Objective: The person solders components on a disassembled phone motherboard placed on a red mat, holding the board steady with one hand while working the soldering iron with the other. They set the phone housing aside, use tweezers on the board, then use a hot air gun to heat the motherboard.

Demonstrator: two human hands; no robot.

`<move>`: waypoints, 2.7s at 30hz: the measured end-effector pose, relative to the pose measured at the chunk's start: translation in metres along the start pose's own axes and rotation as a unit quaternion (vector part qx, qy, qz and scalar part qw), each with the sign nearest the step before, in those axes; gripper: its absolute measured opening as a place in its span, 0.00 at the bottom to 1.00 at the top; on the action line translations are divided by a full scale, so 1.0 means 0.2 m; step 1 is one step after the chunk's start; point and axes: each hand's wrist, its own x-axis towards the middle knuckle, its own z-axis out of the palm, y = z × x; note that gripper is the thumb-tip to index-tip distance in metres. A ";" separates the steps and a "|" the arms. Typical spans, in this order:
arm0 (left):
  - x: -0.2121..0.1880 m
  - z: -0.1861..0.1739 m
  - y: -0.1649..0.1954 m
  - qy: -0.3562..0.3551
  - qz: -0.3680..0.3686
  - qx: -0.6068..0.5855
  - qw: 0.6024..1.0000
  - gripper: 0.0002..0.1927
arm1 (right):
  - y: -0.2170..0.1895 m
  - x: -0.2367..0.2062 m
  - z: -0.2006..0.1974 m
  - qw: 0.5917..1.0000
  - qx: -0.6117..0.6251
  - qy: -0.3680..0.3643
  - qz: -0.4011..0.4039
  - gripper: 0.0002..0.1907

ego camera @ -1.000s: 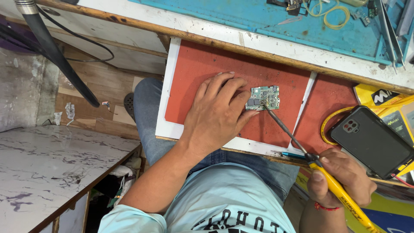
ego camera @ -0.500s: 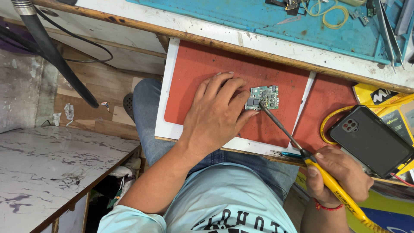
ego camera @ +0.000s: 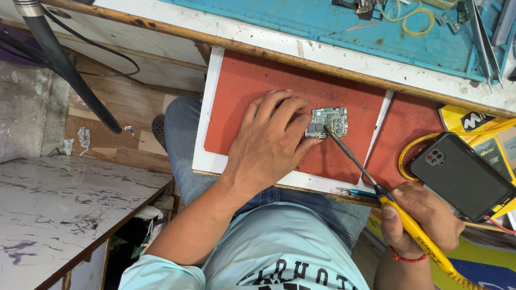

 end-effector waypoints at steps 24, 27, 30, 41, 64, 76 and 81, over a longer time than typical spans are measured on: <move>0.00 0.00 0.00 -0.001 -0.003 -0.006 1.000 0.19 | -0.01 0.03 0.00 1.000 0.007 -0.007 -0.001 0.13; 0.00 0.00 0.00 -0.002 -0.002 -0.009 1.000 0.19 | 0.00 0.02 0.00 1.000 0.009 0.001 -0.010 0.12; 0.00 0.00 0.00 -0.001 -0.004 -0.011 1.000 0.19 | 0.01 0.01 0.00 1.000 0.013 0.005 -0.008 0.12; 0.02 -0.02 0.00 -0.007 0.014 -0.009 1.000 0.17 | 0.00 0.02 0.02 0.999 -0.013 0.021 0.023 0.11; 0.00 0.00 -0.02 0.003 0.020 -0.012 1.000 0.18 | -0.01 0.07 0.05 0.998 -0.023 0.026 0.044 0.08; 0.00 -0.01 -0.01 0.007 0.024 -0.013 1.000 0.18 | -0.01 0.06 0.05 1.000 -0.015 0.000 0.003 0.07; -0.01 -0.01 -0.01 -0.001 0.015 -0.017 1.000 0.19 | -0.02 0.05 0.05 0.999 -0.001 -0.016 -0.034 0.07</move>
